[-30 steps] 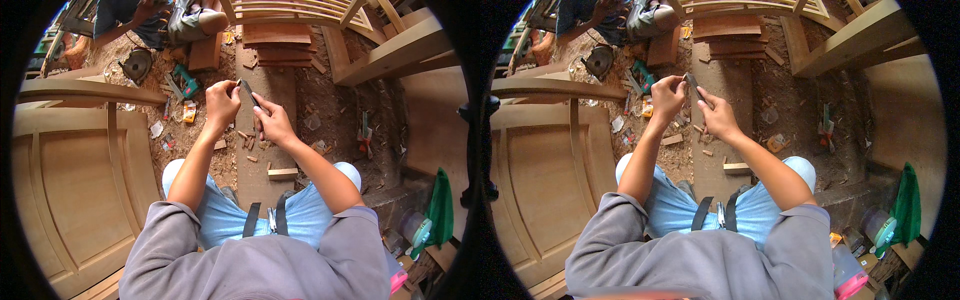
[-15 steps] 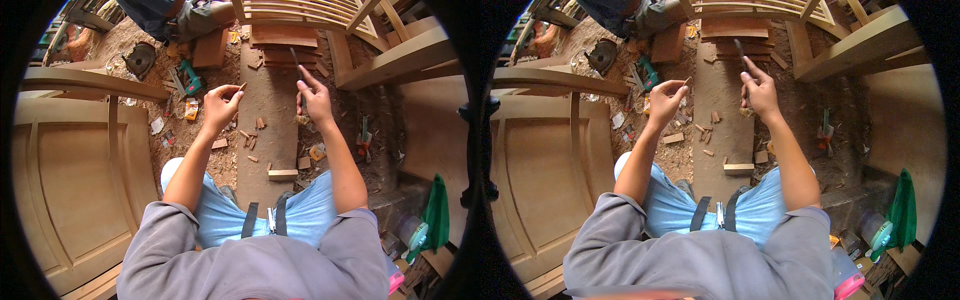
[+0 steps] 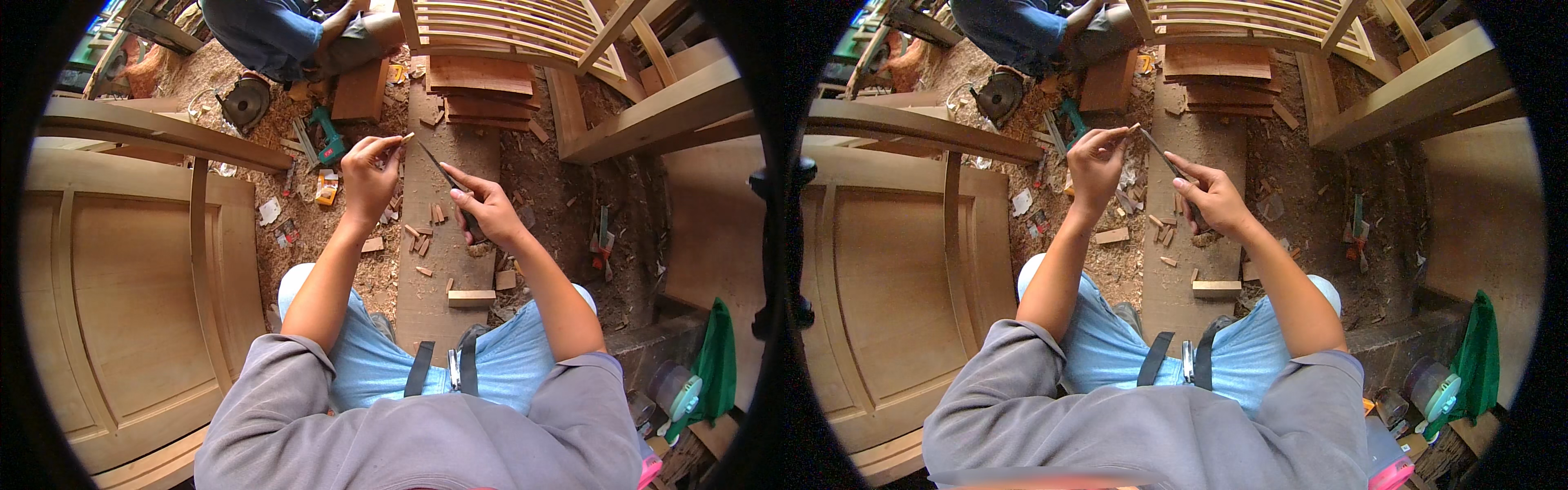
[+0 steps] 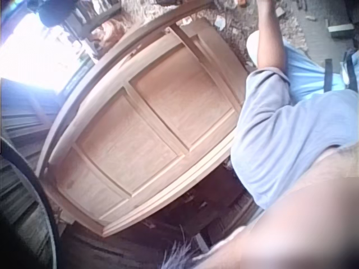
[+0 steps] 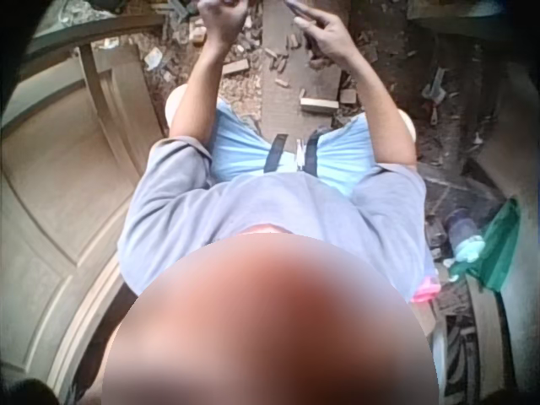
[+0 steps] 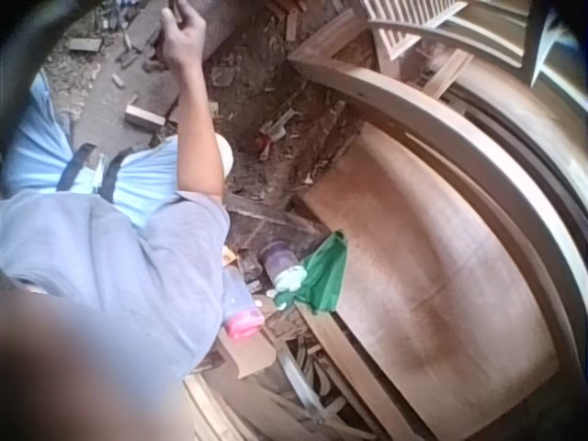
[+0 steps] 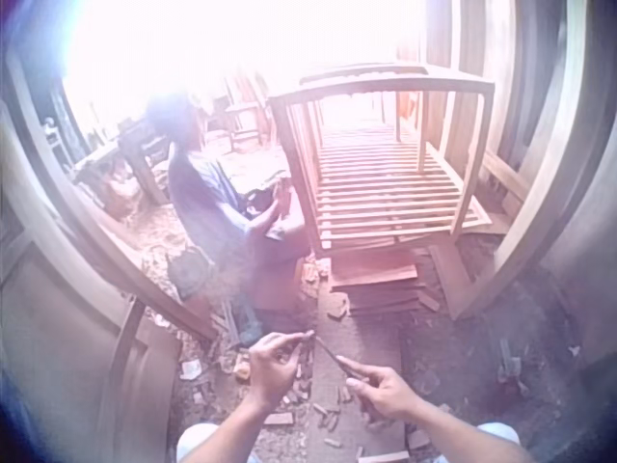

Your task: The person sits on the floor and uses a chisel to shape small wooden dowels. They repeatedly shave the dowels and occasionally use sandpaper to smooth the edges. A coworker assembles a wooden chair frame in the background.

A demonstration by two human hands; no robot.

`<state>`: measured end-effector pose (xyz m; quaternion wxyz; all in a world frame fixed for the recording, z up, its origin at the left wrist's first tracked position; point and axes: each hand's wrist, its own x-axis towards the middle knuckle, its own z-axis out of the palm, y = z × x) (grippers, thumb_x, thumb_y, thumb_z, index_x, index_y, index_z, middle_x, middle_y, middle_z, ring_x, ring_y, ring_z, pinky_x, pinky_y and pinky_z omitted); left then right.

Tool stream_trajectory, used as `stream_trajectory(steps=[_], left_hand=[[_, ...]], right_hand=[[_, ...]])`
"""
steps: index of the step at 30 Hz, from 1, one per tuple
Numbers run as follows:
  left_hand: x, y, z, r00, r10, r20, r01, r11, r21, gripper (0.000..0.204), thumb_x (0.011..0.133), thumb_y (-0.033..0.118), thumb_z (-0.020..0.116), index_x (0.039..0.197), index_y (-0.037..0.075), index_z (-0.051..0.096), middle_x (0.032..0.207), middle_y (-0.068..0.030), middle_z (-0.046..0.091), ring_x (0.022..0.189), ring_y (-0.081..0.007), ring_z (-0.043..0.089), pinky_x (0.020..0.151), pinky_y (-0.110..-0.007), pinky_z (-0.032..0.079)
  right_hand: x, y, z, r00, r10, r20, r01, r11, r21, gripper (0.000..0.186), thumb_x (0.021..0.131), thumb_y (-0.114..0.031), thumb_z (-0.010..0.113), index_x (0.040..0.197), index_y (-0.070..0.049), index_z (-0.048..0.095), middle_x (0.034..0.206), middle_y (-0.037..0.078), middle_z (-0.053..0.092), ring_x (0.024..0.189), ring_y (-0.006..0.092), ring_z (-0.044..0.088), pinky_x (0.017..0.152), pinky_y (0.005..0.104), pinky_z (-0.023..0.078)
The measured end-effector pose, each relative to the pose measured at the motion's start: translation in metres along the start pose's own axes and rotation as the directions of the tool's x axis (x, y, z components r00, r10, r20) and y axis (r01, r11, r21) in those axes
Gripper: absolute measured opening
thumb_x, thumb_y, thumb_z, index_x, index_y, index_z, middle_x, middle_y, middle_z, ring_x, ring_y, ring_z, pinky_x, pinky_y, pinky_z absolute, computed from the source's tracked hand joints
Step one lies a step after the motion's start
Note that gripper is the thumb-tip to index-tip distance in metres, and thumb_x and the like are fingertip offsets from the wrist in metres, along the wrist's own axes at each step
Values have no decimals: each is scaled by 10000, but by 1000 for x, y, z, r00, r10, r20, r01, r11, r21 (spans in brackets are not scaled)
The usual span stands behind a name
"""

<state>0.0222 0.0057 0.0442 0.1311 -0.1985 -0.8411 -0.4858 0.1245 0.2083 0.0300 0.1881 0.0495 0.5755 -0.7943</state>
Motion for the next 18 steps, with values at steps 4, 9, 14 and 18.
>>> stream_trajectory(steps=[4, 9, 14, 18], left_hand=[[-2, 4, 0, 999, 46, 24, -47, 998, 49, 204, 804, -18, 728, 1001, 28, 756, 880, -117, 711, 750, -210, 686, 679, -295, 532], [-2, 7, 0, 995, 91, 39, -94, 991, 99, 223, 803, -19, 721, 1013, 43, 761, 886, -112, 716, 756, -199, 695, 675, -281, 534], [-3, 5, 4, 996, 74, 50, -79, 991, 104, 203, 803, -13, 718, 998, 26, 757, 851, -119, 708, 712, -202, 673, 649, -296, 514], [-4, 4, 6, 995, 88, 54, -94, 988, 123, 167, 796, -31, 699, 955, 0, 742, 831, -125, 697, 722, -221, 669, 649, -304, 511]], right_hand=[[0, 0, 4, 999, 37, 13, -37, 999, -2, 502, 1017, -190, 552, 1500, -146, 425, 606, -3, 504, 473, 82, 496, 423, 248, 472], [0, -2, 7, 999, 44, -9, -43, 999, 23, 517, 1004, -190, 574, 1499, -170, 428, 587, -2, 522, 442, 90, 507, 401, 264, 463], [0, 3, 3, 999, 47, 11, -47, 999, 0, 509, 1014, -193, 559, 1502, -148, 421, 616, -4, 495, 486, 78, 492, 427, 247, 476], [-2, -3, 7, 997, 78, -14, -78, 997, -21, 500, 1017, -186, 553, 1499, -150, 428, 613, -7, 488, 476, 78, 480, 429, 249, 476]])
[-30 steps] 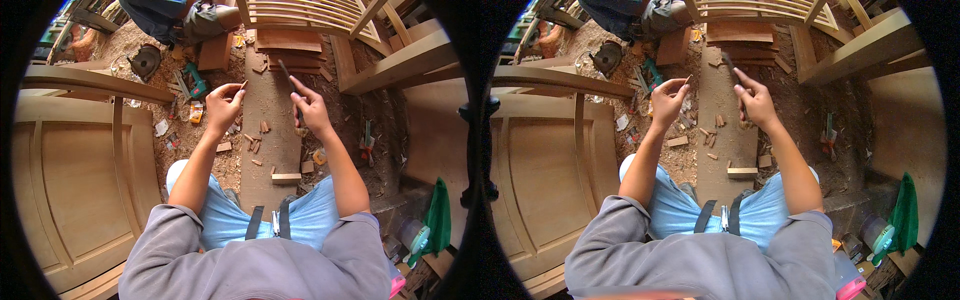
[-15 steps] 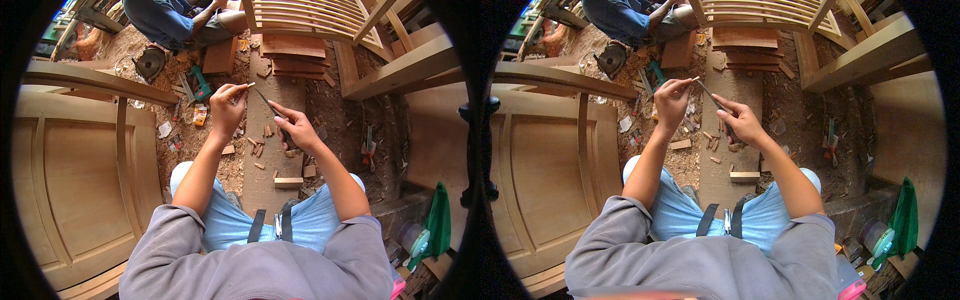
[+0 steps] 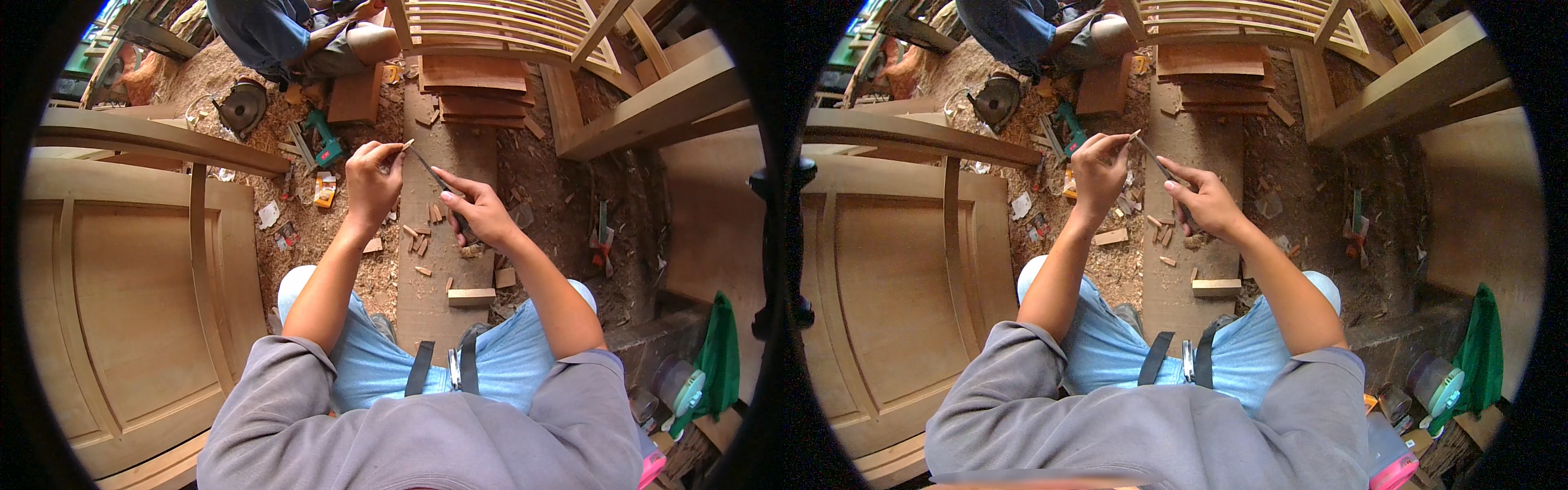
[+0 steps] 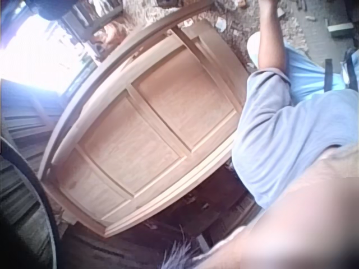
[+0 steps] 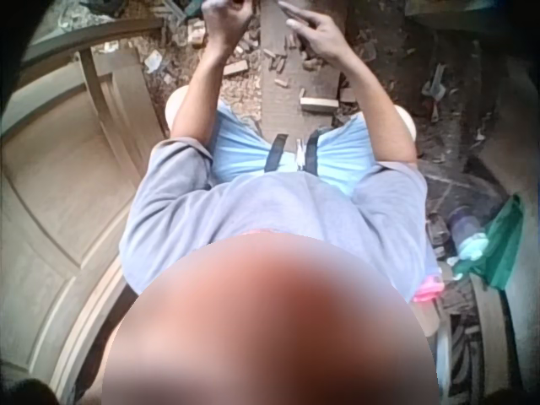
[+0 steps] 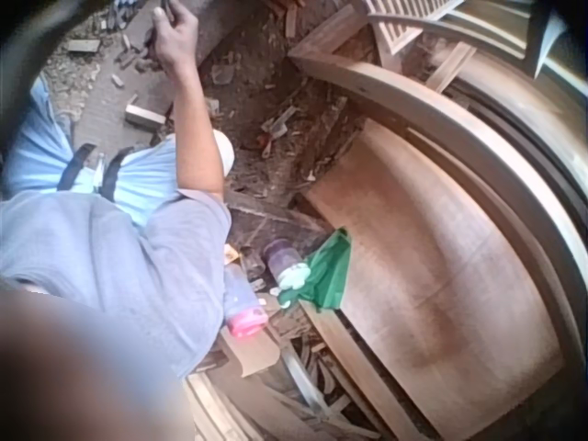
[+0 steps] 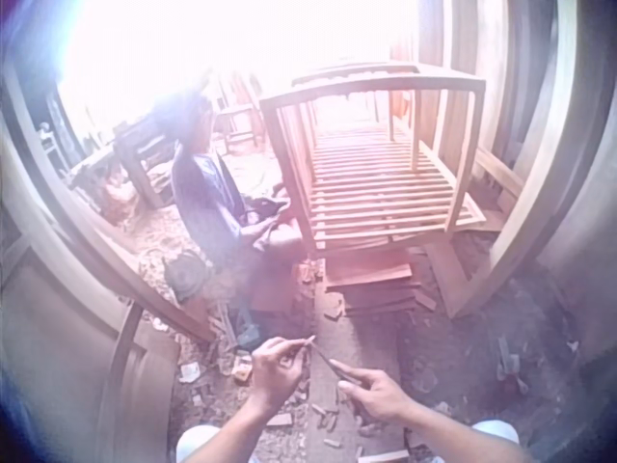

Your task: The person sits on the floor and uses a chisel to shape small wooden dowels. They repeatedly shave the dowels and occasionally use sandpaper to smooth the edges. A coworker assembles a wooden chair frame in the background.

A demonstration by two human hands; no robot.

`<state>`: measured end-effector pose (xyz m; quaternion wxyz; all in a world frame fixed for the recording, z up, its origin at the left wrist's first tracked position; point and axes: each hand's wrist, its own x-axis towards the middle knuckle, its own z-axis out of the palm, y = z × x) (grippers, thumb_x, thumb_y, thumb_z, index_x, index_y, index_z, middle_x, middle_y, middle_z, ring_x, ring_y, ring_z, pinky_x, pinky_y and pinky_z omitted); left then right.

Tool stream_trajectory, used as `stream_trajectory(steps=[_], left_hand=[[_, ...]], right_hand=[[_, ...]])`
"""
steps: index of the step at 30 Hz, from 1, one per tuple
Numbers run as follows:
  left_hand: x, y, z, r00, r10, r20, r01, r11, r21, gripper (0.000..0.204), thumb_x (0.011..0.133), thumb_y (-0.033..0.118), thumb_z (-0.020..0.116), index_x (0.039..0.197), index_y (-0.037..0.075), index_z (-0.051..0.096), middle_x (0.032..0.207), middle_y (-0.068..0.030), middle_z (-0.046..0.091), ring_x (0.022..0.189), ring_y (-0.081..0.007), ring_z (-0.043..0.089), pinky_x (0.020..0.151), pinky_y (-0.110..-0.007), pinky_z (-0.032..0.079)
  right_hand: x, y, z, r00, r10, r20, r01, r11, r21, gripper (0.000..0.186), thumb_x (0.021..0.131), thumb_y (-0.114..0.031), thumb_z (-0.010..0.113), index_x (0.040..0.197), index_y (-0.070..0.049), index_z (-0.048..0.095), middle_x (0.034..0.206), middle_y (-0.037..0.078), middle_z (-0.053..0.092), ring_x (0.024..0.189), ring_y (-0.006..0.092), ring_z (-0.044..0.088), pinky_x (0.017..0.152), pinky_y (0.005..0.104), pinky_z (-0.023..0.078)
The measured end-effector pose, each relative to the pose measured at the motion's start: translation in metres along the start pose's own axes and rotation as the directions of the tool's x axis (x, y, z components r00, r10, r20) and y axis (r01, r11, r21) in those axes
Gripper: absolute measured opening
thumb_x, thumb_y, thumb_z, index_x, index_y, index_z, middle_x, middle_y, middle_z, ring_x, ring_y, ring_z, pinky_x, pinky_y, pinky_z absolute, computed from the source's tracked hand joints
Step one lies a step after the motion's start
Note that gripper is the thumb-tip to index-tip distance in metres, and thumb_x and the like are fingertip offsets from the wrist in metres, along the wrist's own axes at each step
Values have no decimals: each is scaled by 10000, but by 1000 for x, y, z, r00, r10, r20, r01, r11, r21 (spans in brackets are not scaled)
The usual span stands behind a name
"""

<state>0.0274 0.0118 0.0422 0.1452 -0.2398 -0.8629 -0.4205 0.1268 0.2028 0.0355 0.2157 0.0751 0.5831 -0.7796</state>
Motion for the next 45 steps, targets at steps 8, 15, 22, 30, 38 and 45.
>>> stream_trajectory(steps=[8, 15, 22, 30, 38, 45], left_hand=[[-6, -14, 16, 989, 113, 92, -126, 981, 151, 121, 756, -20, 679, 874, -19, 703, 781, -159, 652, 754, -332, 641, 698, -406, 504], [-10, -27, 36, 990, 27, 137, -53, 979, 195, 102, 774, 41, 680, 843, -18, 728, 783, -175, 674, 778, -353, 660, 753, -433, 522], [-36, 10, 14, 985, -38, 170, 34, 999, 26, 110, 794, 14, 714, 893, 11, 761, 825, -146, 722, 747, -265, 698, 693, -353, 536], [-8, -8, 2, 939, -334, 80, 341, 881, -329, 152, 891, 113, 725, 994, 8, 760, 860, -67, 749, 744, -94, 674, 687, -251, 541], [-3, -14, 1, 887, -431, 167, 456, 759, -465, 193, 901, 121, 725, 1034, -18, 744, 902, -68, 745, 796, -86, 664, 736, -226, 521], [-1, -11, 0, 864, -459, 207, 496, 706, -505, 211, 900, 123, 731, 1045, -30, 736, 922, -73, 742, 816, -95, 661, 757, -235, 519]], right_hand=[[13, 28, 17, 990, 64, -125, -57, 996, 64, 480, 1020, -147, 536, 1490, -132, 437, 727, -12, 509, 594, 85, 525, 439, 256, 487], [33, 47, 25, 952, 61, -300, -20, 990, 137, 456, 1012, -145, 550, 1461, -107, 477, 728, -4, 527, 565, 87, 526, 440, 262, 491], [25, -31, -73, 436, -36, -899, 310, 944, 112, 430, 1012, -148, 540, 1438, -104, 506, 720, -1, 560, 572, 101, 536, 498, 308, 507], [18, 7, -60, 913, -243, -329, 213, 969, -124, 481, 995, -154, 573, 1467, -152, 480, 593, -1, 517, 440, 86, 470, 416, 285, 446], [3, -5, -15, 988, -142, -65, 129, 976, -176, 492, 982, -167, 593, 1464, -192, 496, 597, -44, 487, 516, 51, 471, 426, 275, 431], [-2, -5, -2, 992, -120, -29, 115, 985, -127, 494, 991, -173, 579, 1474, -202, 479, 620, -33, 488, 500, 60, 455, 417, 254, 445]])
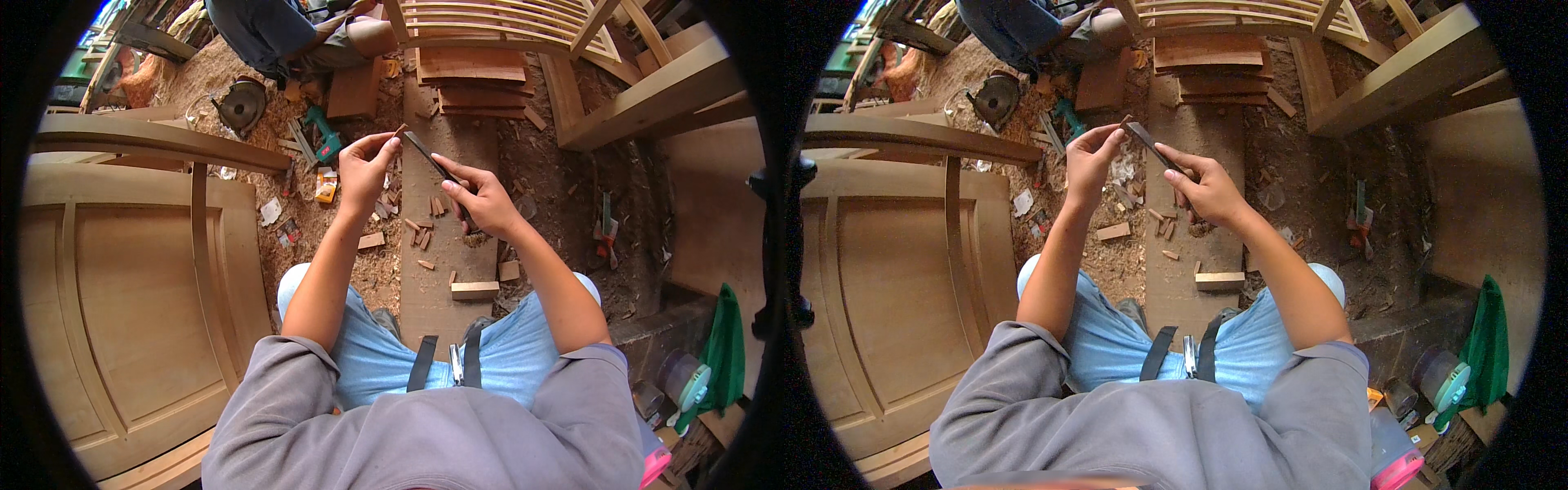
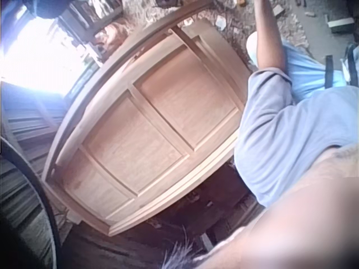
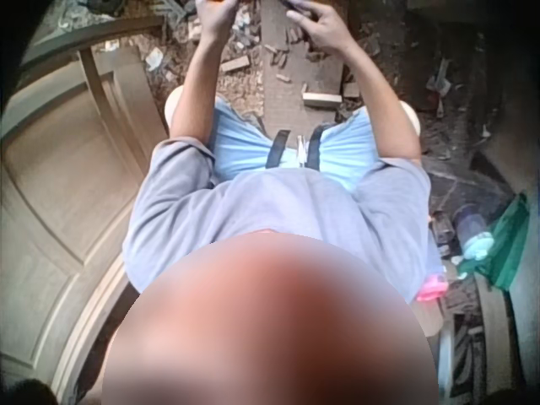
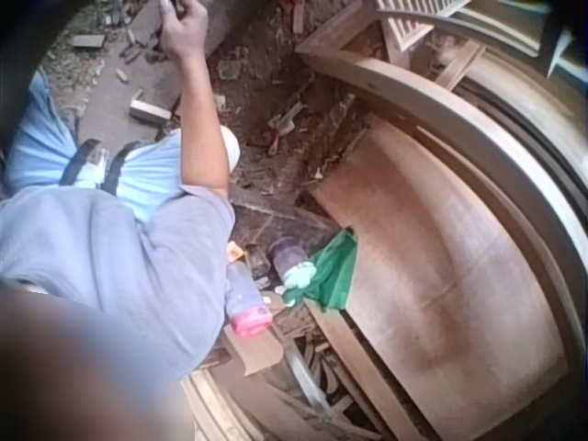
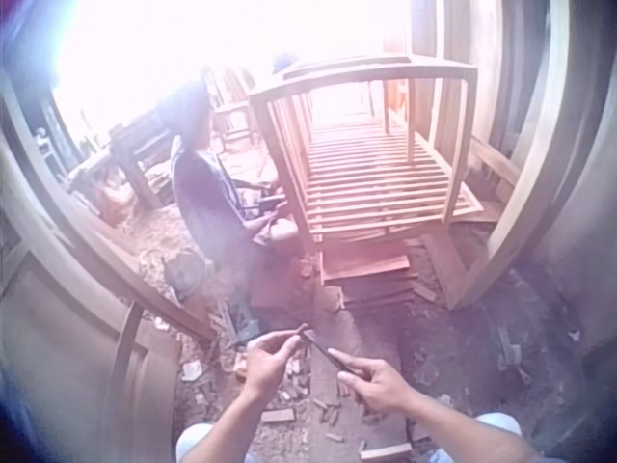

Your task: The person sits on the floor and uses a chisel to shape small wooden dowels. They repeatedly shave the dowels and occasionally use sandpaper to smooth the edges. A coworker assembles a wooden chair frame in the background.

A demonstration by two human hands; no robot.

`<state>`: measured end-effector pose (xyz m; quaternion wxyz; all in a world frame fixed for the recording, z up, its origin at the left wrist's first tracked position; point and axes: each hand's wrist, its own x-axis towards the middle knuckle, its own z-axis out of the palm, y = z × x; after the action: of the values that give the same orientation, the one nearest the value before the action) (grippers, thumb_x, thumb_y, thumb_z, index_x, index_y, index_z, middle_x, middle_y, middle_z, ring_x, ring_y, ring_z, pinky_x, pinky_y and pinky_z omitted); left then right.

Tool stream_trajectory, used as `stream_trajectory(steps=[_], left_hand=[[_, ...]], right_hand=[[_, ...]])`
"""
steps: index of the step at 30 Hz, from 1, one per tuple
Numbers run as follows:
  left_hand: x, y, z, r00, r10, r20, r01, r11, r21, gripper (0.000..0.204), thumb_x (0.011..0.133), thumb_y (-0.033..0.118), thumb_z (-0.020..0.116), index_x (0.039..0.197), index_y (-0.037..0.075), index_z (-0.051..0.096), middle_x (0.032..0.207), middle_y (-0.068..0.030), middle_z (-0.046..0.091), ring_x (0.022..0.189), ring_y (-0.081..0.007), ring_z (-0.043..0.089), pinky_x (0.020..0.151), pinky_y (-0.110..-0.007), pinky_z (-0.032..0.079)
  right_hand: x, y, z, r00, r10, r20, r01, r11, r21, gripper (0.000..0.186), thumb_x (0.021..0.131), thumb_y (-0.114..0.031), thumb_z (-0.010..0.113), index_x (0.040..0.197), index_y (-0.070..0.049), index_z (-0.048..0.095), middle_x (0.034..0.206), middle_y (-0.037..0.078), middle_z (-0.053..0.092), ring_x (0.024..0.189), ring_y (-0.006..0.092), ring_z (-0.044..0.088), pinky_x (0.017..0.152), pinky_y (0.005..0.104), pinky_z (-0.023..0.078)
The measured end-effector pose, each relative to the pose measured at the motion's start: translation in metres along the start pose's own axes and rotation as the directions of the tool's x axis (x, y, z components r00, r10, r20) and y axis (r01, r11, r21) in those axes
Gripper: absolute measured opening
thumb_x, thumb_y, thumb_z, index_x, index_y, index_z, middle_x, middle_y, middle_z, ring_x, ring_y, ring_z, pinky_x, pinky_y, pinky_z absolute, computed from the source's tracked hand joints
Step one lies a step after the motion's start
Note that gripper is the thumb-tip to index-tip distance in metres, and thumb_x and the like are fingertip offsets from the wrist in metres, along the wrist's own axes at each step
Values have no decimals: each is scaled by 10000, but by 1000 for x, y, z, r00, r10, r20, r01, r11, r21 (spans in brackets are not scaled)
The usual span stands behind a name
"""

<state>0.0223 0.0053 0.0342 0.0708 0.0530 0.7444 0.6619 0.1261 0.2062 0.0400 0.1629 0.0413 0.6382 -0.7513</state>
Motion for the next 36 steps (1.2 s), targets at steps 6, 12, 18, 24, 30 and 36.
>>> stream_trajectory(steps=[6, 12, 18, 24, 30, 36], left_hand=[[0, -4, 0, 977, -198, 76, 211, 944, -252, 217, 901, 154, 741, 1049, -3, 726, 889, -66, 731, 784, -108, 658, 714, -243, 511], [13, -15, -5, 941, -278, 191, 333, 860, -388, 202, 894, 156, 747, 1032, 11, 719, 894, -65, 721, 766, -123, 657, 706, -241, 501], [18, -18, 1, 947, -224, 232, 277, 934, -227, 223, 917, 178, 725, 1049, 0, 705, 928, -55, 719, 843, -123, 674, 781, -269, 532], [18, -18, 6, 965, -199, 173, 222, 967, -126, 245, 907, 210, 739, 1020, -6, 714, 897, -54, 718, 816, -115, 668, 753, -266, 524], [-25, -9, 2, 830, -451, 329, 378, 888, 264, 233, 821, 178, 795, 936, -17, 742, 815, -67, 721, 740, -113, 658, 708, -251, 532], [5, 6, -22, 916, -311, 252, 387, 851, -355, 207, 925, 174, 703, 1056, 14, 694, 896, -60, 706, 794, -122, 648, 759, -307, 553]], right_hand=[[2, 4, -2, 999, 7, 41, -8, 1000, 2, 490, 1010, -161, 553, 1489, -194, 454, 597, -40, 481, 464, 56, 485, 436, 248, 459], [3, 13, 10, 997, 5, -77, -9, 998, -56, 472, 1011, -157, 557, 1475, -182, 473, 591, -37, 487, 463, 57, 476, 424, 250, 446], [14, 28, 12, 987, -5, -163, 35, 984, 176, 444, 1012, -168, 565, 1451, -152, 502, 585, -23, 513, 453, 63, 472, 410, 257, 433], [18, 41, 21, 968, 32, -248, 9, 986, 164, 403, 1010, -185, 573, 1411, -147, 546, 581, -4, 527, 432, 91, 495, 407, 261, 431], [18, -45, -34, 583, -14, -812, 367, 897, 248, 398, 1012, -159, 548, 1410, -151, 547, 630, 26, 556, 467, 127, 526, 433, 319, 488], [16, 4, -76, 861, -68, -505, 183, 966, 182, 454, 1006, -171, 565, 1454, -161, 493, 605, 16, 537, 444, 121, 530, 427, 272, 461]])
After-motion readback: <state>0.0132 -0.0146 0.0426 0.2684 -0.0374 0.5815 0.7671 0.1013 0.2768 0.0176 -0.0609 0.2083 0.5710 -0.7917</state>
